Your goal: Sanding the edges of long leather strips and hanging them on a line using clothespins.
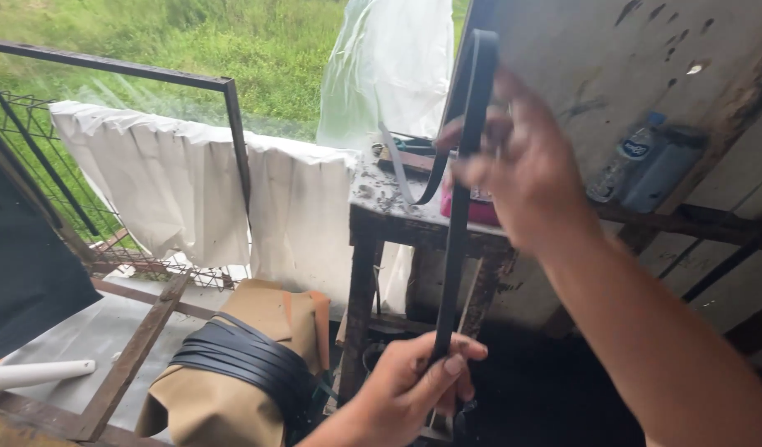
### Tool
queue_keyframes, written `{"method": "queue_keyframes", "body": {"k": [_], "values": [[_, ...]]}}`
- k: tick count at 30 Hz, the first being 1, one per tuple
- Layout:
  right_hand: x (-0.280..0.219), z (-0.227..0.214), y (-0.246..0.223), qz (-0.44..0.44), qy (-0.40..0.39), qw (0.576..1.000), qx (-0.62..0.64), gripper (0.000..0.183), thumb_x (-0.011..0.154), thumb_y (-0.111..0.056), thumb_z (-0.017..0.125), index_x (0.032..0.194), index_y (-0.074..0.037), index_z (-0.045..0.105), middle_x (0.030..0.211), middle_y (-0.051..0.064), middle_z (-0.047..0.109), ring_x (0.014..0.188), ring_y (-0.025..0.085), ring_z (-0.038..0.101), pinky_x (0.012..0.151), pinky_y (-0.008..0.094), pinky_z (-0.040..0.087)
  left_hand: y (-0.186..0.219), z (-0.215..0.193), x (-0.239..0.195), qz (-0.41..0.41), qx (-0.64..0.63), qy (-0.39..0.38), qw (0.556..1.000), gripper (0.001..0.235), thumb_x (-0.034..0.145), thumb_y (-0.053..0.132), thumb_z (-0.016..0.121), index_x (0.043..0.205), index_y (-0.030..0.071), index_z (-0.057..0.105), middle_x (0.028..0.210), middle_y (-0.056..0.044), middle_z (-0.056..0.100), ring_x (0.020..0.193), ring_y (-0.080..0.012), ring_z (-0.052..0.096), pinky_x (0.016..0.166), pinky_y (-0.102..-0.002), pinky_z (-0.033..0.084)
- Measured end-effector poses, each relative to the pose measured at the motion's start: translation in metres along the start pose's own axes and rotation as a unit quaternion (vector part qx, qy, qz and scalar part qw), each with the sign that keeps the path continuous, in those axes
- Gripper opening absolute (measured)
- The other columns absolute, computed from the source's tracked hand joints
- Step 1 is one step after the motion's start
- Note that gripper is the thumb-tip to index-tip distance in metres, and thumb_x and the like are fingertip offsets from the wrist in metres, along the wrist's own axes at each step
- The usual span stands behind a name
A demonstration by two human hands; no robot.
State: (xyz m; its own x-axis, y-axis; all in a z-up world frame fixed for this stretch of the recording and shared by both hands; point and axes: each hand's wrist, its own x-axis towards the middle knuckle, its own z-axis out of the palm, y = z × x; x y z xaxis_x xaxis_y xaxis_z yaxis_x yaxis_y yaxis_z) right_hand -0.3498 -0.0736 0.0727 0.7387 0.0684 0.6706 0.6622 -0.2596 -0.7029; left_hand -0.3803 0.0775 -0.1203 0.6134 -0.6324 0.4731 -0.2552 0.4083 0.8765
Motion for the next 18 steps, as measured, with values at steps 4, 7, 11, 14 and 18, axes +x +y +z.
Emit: {"method": "queue_keyframes", "body": {"k": [4, 7, 11, 14, 18], "values": [[0.074, 0.016, -0.015, 0.108, 0.095, 0.986, 0.088, 0.029, 0.092, 0.008, 0.056, 0.119, -0.003, 0.054, 0.106, 0.012, 0.070, 0.076, 0.018, 0.070, 0.067, 0.026, 0.067, -0.049, -0.007, -0.029, -0.058, -0.090, 0.080, 0.991, 0.037, 0.107, 0.026, 0.052, 0.125, -0.001, 0.071, 0.071, -0.006, 0.065, 0.048, -0.0097, 0.053, 0.044, -0.021, 0.042], [0.137, 0.001, 0.040, 0.019, 0.105, 0.991, 0.085, 0.012, 0.088, 0.006, 0.060, 0.089, -0.004, 0.067, 0.084, 0.011, 0.073, 0.072, 0.020, 0.072, 0.068, 0.031, 0.062, -0.062, -0.016, -0.040, -0.066, -0.060, 0.139, 0.986, 0.043, 0.104, 0.031, 0.050, 0.121, -0.001, 0.073, 0.069, -0.007, 0.067, 0.048, -0.0137, 0.055, 0.043, -0.023, 0.044], [0.172, -0.008, 0.069, 0.053, 0.101, 0.993, 0.000, 0.009, 0.091, -0.002, 0.059, 0.097, -0.006, 0.064, 0.083, 0.009, 0.067, 0.068, 0.019, 0.064, 0.063, 0.032, 0.056, -0.065, -0.031, -0.052, -0.150, -0.069, 0.226, 0.960, 0.045, 0.098, 0.035, 0.056, 0.119, 0.002, 0.079, 0.069, -0.010, 0.073, 0.044, -0.0145, 0.057, 0.042, -0.023, 0.046], [0.193, -0.014, 0.084, 0.104, 0.089, 0.981, -0.135, 0.014, 0.095, -0.013, 0.057, 0.108, -0.008, 0.060, 0.081, 0.007, 0.058, 0.061, 0.018, 0.053, 0.056, 0.033, 0.046, -0.086, -0.044, -0.060, -0.147, -0.087, 0.282, 0.944, 0.044, 0.095, 0.036, 0.059, 0.109, 0.000, 0.081, 0.064, -0.012, 0.073, 0.039, -0.0160, 0.053, 0.038, -0.023, 0.039], [0.207, -0.013, 0.099, 0.181, 0.058, 0.924, -0.333, 0.031, 0.102, -0.031, 0.054, 0.126, -0.011, 0.053, 0.078, 0.005, 0.045, 0.051, 0.018, 0.036, 0.045, 0.035, 0.032, -0.112, -0.058, -0.067, -0.102, -0.053, 0.291, 0.950, 0.040, 0.097, 0.028, 0.059, 0.111, 0.000, 0.084, 0.077, -0.011, 0.072, 0.047, -0.0154, 0.059, 0.046, -0.023, 0.050]]}}
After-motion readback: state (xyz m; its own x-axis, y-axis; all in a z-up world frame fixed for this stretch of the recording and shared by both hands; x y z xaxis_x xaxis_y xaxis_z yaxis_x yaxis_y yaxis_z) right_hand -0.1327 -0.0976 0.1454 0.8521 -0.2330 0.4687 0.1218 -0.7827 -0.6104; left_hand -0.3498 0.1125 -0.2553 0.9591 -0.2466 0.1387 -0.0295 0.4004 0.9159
